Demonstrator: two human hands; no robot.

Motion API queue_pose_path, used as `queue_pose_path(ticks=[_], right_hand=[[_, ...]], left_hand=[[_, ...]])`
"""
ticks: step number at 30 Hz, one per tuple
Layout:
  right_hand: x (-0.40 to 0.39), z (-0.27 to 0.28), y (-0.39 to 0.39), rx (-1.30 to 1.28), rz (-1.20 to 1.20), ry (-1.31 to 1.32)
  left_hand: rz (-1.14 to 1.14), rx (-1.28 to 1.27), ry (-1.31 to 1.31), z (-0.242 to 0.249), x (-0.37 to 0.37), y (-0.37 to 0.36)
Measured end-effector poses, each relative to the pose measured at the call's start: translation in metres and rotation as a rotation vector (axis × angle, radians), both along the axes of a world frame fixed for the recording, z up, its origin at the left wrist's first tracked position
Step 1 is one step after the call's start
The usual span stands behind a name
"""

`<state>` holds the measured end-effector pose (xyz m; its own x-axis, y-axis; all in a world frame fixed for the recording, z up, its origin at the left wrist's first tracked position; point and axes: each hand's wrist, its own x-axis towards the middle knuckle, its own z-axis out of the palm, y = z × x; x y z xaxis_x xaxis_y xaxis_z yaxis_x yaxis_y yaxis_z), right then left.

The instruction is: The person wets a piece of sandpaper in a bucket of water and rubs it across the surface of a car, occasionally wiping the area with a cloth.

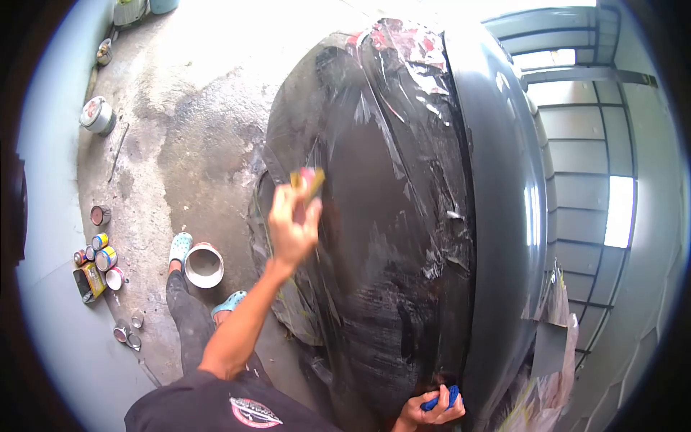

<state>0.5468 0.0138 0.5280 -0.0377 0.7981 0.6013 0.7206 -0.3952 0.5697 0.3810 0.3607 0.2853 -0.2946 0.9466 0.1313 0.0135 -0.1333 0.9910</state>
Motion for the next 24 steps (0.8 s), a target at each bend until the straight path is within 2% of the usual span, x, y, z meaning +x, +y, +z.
queue_pose_path(ticks=[2, 3, 6, 8, 10, 13, 15, 16, 18, 19, 23, 24], right_hand=[[0.004, 0.0, -0.007, -0.013, -0.006, -0.006], [0.007, -0.002, -0.008, 0.0, -0.004, 0.001], [0.002, -0.001, -0.003, 0.022, 0.003, 0.016], [0.002, -0.001, -0.004, 0.015, -0.023, 0.006], [0.005, -0.002, -0.006, 0.017, -0.017, 0.005], [-0.002, 0.002, 0.001, 0.01, -0.002, -0.004], [-0.002, 0.002, 0.004, 0.017, 0.012, -0.005], [0.001, 0.0, 0.002, 0.029, 0.016, -0.001], [0.001, 0.0, -0.001, 0.027, 0.012, 0.005], [-0.001, 0.001, -0.001, 0.021, 0.011, 0.006], [-0.002, 0.002, 0.002, 0.022, 0.005, 0.012], [-0.003, 0.003, 0.003, 0.021, 0.007, 0.008]], left_hand=[[0.064, 0.008, 0.005, -0.007, 0.005, 0.009], [0.023, -0.002, 0.014, -0.001, 0.002, -0.007], [-0.065, -0.063, -0.065, 0.028, 0.01, -0.106], [-0.053, -0.098, -0.02, 0.038, 0.016, -0.138], [0.0, -0.086, 0.001, 0.035, 0.015, -0.103], [0.047, -0.221, -0.014, 0.019, 0.011, -0.035], [0.043, -0.221, 0.01, 0.016, 0.01, -0.04], [0.011, -0.279, -0.072, 0.026, 0.011, -0.061], [-0.008, -0.235, -0.036, 0.049, 0.015, -0.111], [-0.01, -0.247, -0.025, 0.053, 0.014, -0.113], [0.024, -0.312, -0.002, 0.042, 0.013, -0.065], [0.02, -0.329, 0.02, 0.023, 0.01, -0.041]])
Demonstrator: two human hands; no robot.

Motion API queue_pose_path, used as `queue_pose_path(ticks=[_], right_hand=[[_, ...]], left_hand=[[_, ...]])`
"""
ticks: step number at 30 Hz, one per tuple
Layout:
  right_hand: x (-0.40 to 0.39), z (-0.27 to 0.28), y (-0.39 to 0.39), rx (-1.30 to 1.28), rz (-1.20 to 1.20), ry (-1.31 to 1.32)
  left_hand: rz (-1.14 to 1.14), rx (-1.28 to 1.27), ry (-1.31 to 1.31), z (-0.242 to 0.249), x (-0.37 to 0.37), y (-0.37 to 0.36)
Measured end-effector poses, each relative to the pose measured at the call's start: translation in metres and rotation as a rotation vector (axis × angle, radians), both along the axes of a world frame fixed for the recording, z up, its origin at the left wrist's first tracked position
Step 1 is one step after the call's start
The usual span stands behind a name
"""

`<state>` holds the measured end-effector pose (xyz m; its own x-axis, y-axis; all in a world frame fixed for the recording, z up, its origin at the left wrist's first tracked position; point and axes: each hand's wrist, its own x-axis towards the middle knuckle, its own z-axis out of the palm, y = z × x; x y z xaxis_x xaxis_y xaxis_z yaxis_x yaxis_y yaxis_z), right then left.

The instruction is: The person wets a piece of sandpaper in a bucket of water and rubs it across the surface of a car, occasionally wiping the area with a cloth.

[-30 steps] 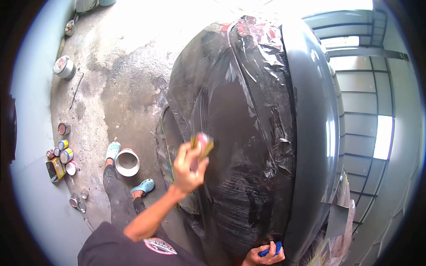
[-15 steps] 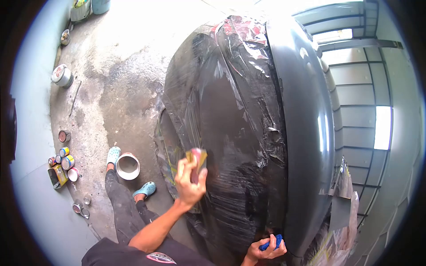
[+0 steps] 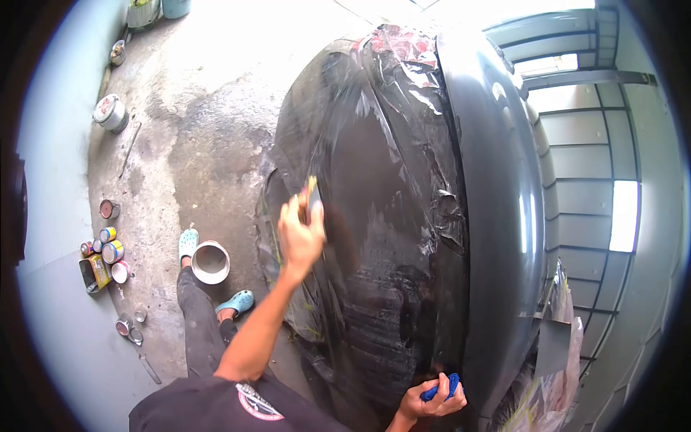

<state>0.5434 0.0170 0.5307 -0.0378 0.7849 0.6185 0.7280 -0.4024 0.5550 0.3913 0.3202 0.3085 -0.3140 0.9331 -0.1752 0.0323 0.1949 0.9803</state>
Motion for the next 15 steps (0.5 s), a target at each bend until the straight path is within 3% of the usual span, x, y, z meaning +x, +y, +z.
queue_pose_path(ticks=[2, 4, 7, 12, 15], right_hand=[[-0.005, 0.001, 0.003, -0.001, -0.002, 0.002], [0.001, -0.001, -0.002, 0.009, -0.002, 0.017], [0.003, -0.003, -0.007, 0.005, -0.024, 0.019], [-0.001, 0.0, -0.002, -0.015, -0.032, -0.001], [-0.002, -0.001, 0.001, -0.001, -0.022, -0.01]], left_hand=[[0.043, -0.055, 0.049, -0.004, 0.001, 0.017], [-0.068, -0.086, 0.007, 0.009, -0.005, -0.011], [0.02, 0.065, -0.026, 0.028, 0.002, -0.055], [-0.049, -0.129, -0.038, -0.012, -0.009, 0.032], [-0.051, -0.078, 0.0, -0.003, -0.01, 0.006]])
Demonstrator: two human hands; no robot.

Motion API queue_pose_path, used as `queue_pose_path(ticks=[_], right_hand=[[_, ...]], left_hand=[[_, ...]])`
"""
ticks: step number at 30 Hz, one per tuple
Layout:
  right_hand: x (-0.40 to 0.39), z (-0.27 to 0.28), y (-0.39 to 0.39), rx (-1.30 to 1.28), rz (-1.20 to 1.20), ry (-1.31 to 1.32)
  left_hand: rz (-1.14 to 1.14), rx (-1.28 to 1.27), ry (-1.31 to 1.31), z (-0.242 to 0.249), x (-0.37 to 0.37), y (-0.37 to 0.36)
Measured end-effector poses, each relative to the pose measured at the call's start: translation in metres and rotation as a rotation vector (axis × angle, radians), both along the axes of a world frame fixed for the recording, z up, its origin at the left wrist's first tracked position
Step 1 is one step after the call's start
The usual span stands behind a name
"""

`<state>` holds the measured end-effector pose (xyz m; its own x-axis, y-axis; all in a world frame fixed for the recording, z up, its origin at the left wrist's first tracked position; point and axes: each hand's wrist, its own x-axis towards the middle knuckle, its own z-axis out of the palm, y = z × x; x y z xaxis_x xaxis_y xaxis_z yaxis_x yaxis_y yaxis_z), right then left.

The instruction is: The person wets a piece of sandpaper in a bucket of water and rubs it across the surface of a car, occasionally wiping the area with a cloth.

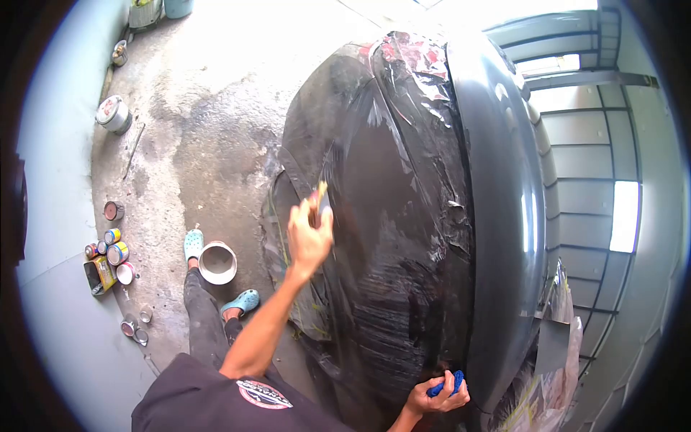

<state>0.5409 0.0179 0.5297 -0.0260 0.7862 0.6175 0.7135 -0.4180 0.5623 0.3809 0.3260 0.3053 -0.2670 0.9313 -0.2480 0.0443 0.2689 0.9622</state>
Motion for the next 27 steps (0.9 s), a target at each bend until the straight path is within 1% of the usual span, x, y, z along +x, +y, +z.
queue_pose_path(ticks=[1, 3, 5, 6, 7, 9, 10, 11, 13, 15, 16, 17, 19, 20, 23, 25, 27], right_hand=[[0.0, -0.001, 0.002, -0.001, 0.002, 0.007], [0.0, 0.001, -0.002, -0.01, -0.004, 0.017], [0.003, 0.0, -0.003, -0.007, -0.008, 0.015], [0.004, -0.001, -0.004, -0.005, -0.013, 0.013], [0.003, 0.0, -0.004, -0.004, -0.008, 0.005], [-0.002, 0.0, 0.003, 0.001, 0.006, -0.005], [-0.002, 0.0, 0.002, -0.005, 0.007, -0.01], [-0.001, 0.001, -0.001, -0.01, 0.011, -0.014], [0.005, 0.0, 0.002, -0.002, 0.029, -0.015], [0.006, -0.002, -0.002, 0.007, 0.032, -0.001], [0.005, -0.001, -0.002, 0.005, 0.027, 0.001], [0.004, -0.001, -0.001, 0.002, 0.023, 0.001], [0.001, 0.001, -0.001, -0.013, 0.006, -0.007], [0.0, 0.002, -0.003, -0.014, 0.006, -0.012], [0.004, -0.002, 0.002, -0.001, 0.024, -0.007], [0.007, -0.001, -0.005, -0.002, 0.023, -0.005], [0.01, -0.003, -0.007, -0.003, 0.009, 0.008]], left_hand=[[-0.022, 0.003, -0.007, 0.007, 0.001, -0.021], [0.022, 0.102, -0.059, 0.021, 0.006, -0.048], [0.023, 0.097, -0.012, 0.018, 0.005, -0.029], [0.039, 0.049, -0.046, 0.006, 0.007, -0.007], [0.057, 0.055, 0.002, 0.005, 0.003, 0.016], [0.076, -0.011, -0.053, 0.002, 0.003, 0.034], [0.094, 0.031, -0.023, 0.0, 0.004, 0.026], [0.05, 0.02, 0.008, 0.003, 0.003, 0.012], [0.006, 0.086, -0.022, 0.012, 0.005, -0.026], [0.044, 0.153, -0.029, 0.015, 0.01, -0.042], [0.015, 0.094, -0.039, 0.016, 0.008, -0.029], [0.078, 0.164, 0.037, 0.003, 0.01, -0.007], [0.085, 0.11, -0.037, -0.013, 0.011, 0.033], [0.116, 0.138, -0.027, -0.011, 0.008, 0.038], [0.036, 0.104, -0.014, 0.001, 0.004, 0.0], [0.094, 0.194, -0.025, 0.004, 0.01, -0.031], [0.109, 0.204, -0.039, 0.001, 0.012, -0.015]])
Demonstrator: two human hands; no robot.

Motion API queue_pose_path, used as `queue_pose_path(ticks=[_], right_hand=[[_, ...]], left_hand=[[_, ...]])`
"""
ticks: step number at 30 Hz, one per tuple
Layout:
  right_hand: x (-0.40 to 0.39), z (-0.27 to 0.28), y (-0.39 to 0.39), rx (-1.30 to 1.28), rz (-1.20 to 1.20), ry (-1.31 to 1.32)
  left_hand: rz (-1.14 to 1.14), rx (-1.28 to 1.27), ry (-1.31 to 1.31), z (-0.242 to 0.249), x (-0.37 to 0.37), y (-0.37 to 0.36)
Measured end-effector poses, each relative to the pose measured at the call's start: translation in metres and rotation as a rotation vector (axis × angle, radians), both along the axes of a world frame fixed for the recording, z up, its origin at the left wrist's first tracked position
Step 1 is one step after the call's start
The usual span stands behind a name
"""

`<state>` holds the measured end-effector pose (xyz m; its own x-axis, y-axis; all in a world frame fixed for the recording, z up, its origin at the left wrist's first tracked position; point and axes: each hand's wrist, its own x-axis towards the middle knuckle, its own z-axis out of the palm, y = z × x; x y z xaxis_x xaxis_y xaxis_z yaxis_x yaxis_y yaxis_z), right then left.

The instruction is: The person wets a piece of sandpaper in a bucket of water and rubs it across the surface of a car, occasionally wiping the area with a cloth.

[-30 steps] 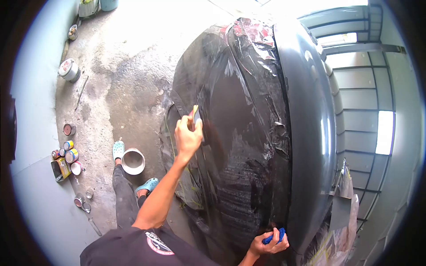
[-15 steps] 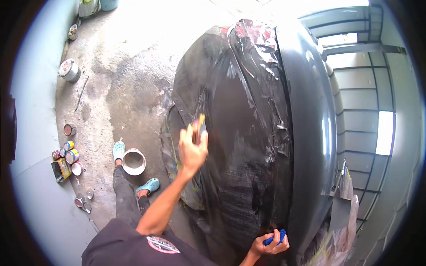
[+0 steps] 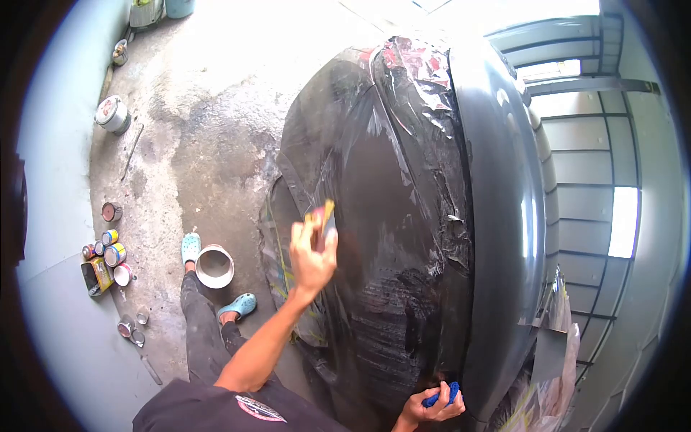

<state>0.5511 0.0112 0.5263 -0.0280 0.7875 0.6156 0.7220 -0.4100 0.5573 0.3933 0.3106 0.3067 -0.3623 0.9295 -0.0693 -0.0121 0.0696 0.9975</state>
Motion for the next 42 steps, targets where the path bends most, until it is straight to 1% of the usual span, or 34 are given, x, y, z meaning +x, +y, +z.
queue_pose_path(ticks=[2, 3, 4, 5, 8, 9, 10, 12, 13, 14, 16, 18, 19, 21, 23, 24, 26, 28, 29, 30, 32, 34, 35, 36, 38, 40, 42], right_hand=[[-0.002, 0.002, 0.0, -0.021, 0.002, -0.006], [-0.003, 0.004, -0.002, -0.022, 0.002, -0.013], [-0.003, 0.003, -0.001, -0.019, 0.008, -0.018], [-0.002, 0.002, 0.002, -0.011, 0.019, -0.02], [-0.006, 0.003, 0.004, 0.008, 0.008, 0.016], [-0.001, 0.0, -0.008, -0.021, -0.054, 0.047], [-0.01, 0.003, 0.004, 0.003, -0.022, 0.035], [-0.026, 0.008, 0.027, 0.048, 0.031, 0.004], [-0.027, 0.008, 0.028, 0.047, 0.021, -0.003], [-0.028, 0.007, 0.027, 0.048, 0.015, -0.005], [-0.027, 0.008, 0.027, 0.048, 0.009, -0.007], [-0.025, 0.008, 0.024, 0.044, 0.019, 0.008], [-0.023, 0.007, 0.025, 0.046, 0.025, 0.012], [-0.023, 0.007, 0.023, 0.049, 0.019, 0.02], [-0.022, 0.004, 0.024, 0.052, 0.02, 0.018], [-0.021, 0.003, 0.024, 0.046, 0.014, 0.01], [-0.021, 0.005, 0.02, 0.038, 0.017, 0.0], [-0.019, 0.005, 0.022, 0.048, 0.043, 0.002], [-0.018, 0.005, 0.025, 0.049, 0.042, 0.01], [-0.02, 0.006, 0.025, 0.049, 0.035, 0.018], [-0.023, 0.006, 0.023, 0.045, 0.022, 0.028], [-0.023, 0.007, 0.023, 0.038, 0.02, 0.021], [-0.024, 0.008, 0.021, 0.032, 0.015, 0.015], [-0.025, 0.008, 0.02, 0.027, 0.013, 0.012], [-0.022, 0.006, 0.025, 0.03, 0.031, 0.017], [-0.022, 0.007, 0.025, 0.035, 0.044, 0.02], [-0.023, 0.005, 0.024, 0.034, 0.03, 0.019]], left_hand=[[0.006, -0.041, 0.005, -0.007, -0.003, 0.048], [0.038, -0.032, 0.032, -0.012, -0.002, 0.064], [0.034, -0.011, 0.015, -0.018, -0.001, 0.065], [0.013, 0.009, 0.005, -0.019, -0.002, 0.057], [-0.059, 0.067, 0.027, -0.014, -0.006, 0.0], [-0.046, 0.09, 0.014, -0.014, -0.006, 0.0], [-0.039, 0.11, -0.001, -0.013, -0.008, 0.002], [-0.031, 0.123, 0.035, -0.024, -0.008, 0.045], [-0.04, 0.076, 0.03, -0.022, -0.01, 0.064], [-0.025, 0.08, 0.01, -0.024, -0.009, 0.073], [-0.065, 0.12, 0.036, -0.031, -0.011, 0.052], [-0.13, 0.149, 0.032, -0.034, -0.016, 0.006], [-0.117, 0.167, 0.016, -0.029, -0.017, -0.008], [-0.097, 0.179, -0.004, -0.034, -0.013, 0.007], [-0.08, 0.204, 0.002, -0.032, -0.013, 0.05], [-0.047, 0.238, 0.023, -0.041, -0.008, 0.069], [-0.069, 0.256, 0.02, -0.039, -0.014, 0.067], [-0.137, 0.292, 0.056, -0.048, -0.023, 0.03], [-0.177, 0.257, 0.033, -0.053, -0.025, 0.01], [-0.183, 0.234, 0.036, -0.046, -0.028, 0.003], [-0.178, 0.24, 0.04, -0.048, -0.027, 0.025], [-0.168, 0.27, 0.066, -0.042, -0.028, 0.068], [-0.161, 0.283, 0.062, -0.045, -0.025, 0.071], [-0.15, 0.297, 0.061, -0.047, -0.025, 0.071], [-0.202, 0.292, 0.112, -0.061, -0.034, 0.037], [-0.245, 0.245, 0.073, -0.068, -0.04, 0.012], [-0.243, 0.269, 0.107, -0.071, -0.041, 0.028]])
